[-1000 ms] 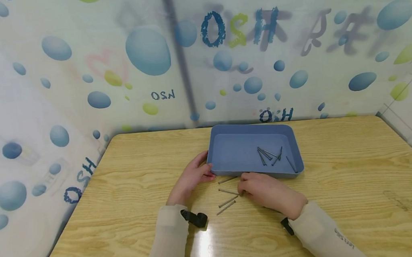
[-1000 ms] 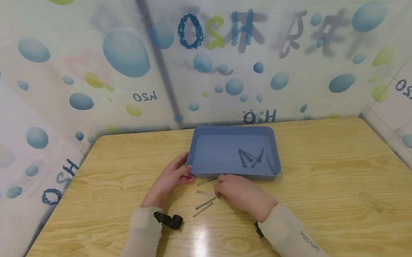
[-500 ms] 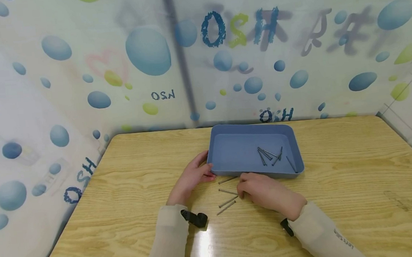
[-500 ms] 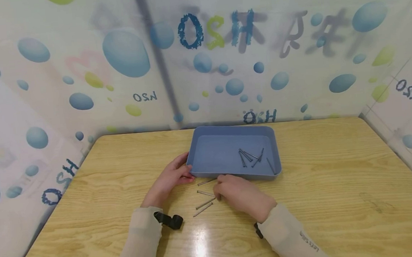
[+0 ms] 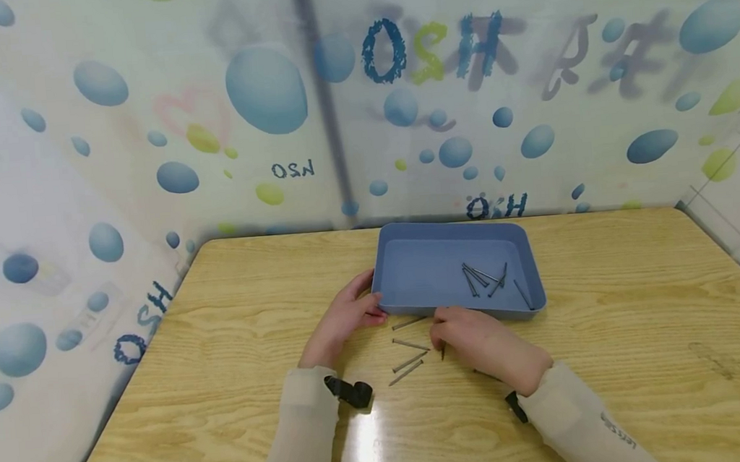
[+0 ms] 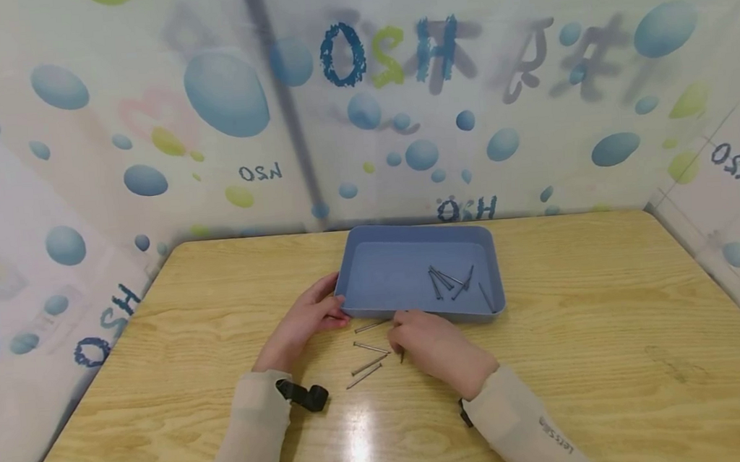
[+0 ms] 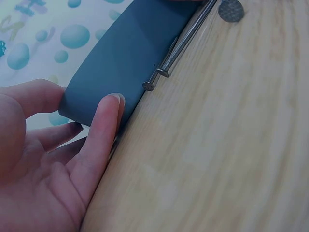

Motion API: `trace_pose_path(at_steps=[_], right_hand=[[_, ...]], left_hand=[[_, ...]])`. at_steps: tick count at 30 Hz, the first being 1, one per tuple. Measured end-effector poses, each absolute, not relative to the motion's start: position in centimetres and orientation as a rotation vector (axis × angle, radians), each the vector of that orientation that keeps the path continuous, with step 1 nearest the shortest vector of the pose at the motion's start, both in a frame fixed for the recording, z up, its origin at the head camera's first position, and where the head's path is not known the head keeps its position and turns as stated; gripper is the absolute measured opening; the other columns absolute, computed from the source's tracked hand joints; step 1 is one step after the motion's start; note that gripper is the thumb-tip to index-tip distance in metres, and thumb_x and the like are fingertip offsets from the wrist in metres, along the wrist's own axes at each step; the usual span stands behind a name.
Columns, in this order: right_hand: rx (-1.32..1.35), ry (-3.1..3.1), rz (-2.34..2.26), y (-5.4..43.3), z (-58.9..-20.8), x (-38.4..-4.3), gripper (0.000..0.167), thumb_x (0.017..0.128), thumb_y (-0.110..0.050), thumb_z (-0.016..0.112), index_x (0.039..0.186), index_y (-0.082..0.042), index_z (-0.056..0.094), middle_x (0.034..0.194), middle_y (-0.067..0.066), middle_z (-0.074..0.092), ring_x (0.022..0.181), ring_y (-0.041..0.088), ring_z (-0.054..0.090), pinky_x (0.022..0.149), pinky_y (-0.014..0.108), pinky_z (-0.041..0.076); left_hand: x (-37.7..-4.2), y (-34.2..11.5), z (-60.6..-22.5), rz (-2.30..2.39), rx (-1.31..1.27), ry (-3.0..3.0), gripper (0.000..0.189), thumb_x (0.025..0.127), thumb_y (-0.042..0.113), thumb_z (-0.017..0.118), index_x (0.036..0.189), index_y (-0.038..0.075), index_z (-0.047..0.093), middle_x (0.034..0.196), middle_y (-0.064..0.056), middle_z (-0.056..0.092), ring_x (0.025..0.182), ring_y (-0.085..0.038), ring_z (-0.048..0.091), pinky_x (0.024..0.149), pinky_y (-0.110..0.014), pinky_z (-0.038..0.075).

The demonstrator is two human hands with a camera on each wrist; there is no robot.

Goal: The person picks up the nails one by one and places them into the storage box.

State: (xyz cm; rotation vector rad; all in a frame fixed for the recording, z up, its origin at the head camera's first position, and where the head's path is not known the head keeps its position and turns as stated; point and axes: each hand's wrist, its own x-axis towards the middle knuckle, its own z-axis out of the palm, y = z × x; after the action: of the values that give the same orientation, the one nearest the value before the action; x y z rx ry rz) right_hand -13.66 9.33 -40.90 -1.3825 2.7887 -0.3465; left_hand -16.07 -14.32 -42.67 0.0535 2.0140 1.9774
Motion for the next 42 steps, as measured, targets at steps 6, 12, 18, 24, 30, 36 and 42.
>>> trace_pose_path(at_steps=[6,12,18,24,30,36,42], right_hand=[[-1.327,2.817,-0.311,9.2,-40.9,-13.6,0.014,0.074,-0.008,0.071,0.074,-0.020,0.064,0.078,-0.008,0.049,0.070,0.008,0.050,0.060,0.022,0.046],[-1.274,2.867,-0.234,9.1,-41.0,-13.4,0.011,0.074,-0.015,0.072,0.073,-0.022,0.063,0.076,-0.010,0.047,0.069,0.008,0.049,0.054,0.022,0.044],[-1.302,2.874,-0.205,9.1,-41.3,-13.5,0.013,0.075,-0.015,0.071,0.072,-0.022,0.061,0.075,-0.010,0.046,0.070,0.009,0.046,0.055,0.021,0.043],[-1.271,2.822,-0.249,9.1,-41.1,-13.7,0.011,0.081,-0.016,0.065,0.073,-0.022,0.060,0.074,-0.011,0.045,0.069,0.007,0.044,0.057,0.022,0.041],[-1.236,2.773,-0.323,9.2,-40.7,-13.9,0.008,0.083,-0.018,0.064,0.078,-0.022,0.059,0.073,-0.014,0.050,0.068,0.004,0.048,0.060,0.023,0.043],[-1.285,2.773,-0.290,9.2,-41.0,-14.1,0.016,0.083,-0.014,0.062,0.071,-0.023,0.056,0.067,-0.015,0.048,0.061,0.004,0.044,0.057,0.022,0.040],[-1.284,2.789,-0.239,9.1,-41.1,-13.9,0.013,0.079,-0.009,0.065,0.073,-0.020,0.060,0.071,-0.011,0.053,0.066,0.007,0.050,0.059,0.024,0.044]], left_hand=[[-16.7,-14.4,-44.4,1.989,0.008,2.041,0.055,0.089,0.010,0.049,0.140,0.014,0.029,0.137,-0.010,0.036,0.079,-0.028,0.059,0.074,-0.038,0.051],[-16.8,-14.4,-44.9,2.000,0.013,2.073,0.053,0.089,0.010,0.049,0.139,0.015,0.032,0.135,-0.008,0.038,0.076,-0.025,0.059,0.071,-0.036,0.052],[-16.5,-14.4,-43.8,2.002,0.015,2.019,0.056,0.089,0.007,0.049,0.141,0.010,0.027,0.139,-0.012,0.032,0.080,-0.030,0.058,0.076,-0.040,0.050],[-15.9,-14.3,-42.4,1.969,0.006,2.012,0.057,0.090,0.008,0.047,0.142,0.009,0.023,0.141,-0.013,0.027,0.088,-0.036,0.055,0.080,-0.043,0.048],[-16.1,-14.3,-42.6,1.973,0.037,2.006,0.057,0.090,0.007,0.047,0.142,0.009,0.023,0.141,-0.013,0.028,0.087,-0.037,0.055,0.080,-0.044,0.048],[-16.9,-14.5,-44.5,1.996,-0.014,2.025,0.056,0.089,0.011,0.051,0.141,0.016,0.029,0.139,-0.006,0.033,0.081,-0.029,0.058,0.074,-0.037,0.051],[-17.0,-14.4,-44.9,1.990,-0.048,2.048,0.055,0.089,0.013,0.052,0.140,0.019,0.030,0.138,-0.002,0.034,0.078,-0.024,0.059,0.071,-0.034,0.052]])
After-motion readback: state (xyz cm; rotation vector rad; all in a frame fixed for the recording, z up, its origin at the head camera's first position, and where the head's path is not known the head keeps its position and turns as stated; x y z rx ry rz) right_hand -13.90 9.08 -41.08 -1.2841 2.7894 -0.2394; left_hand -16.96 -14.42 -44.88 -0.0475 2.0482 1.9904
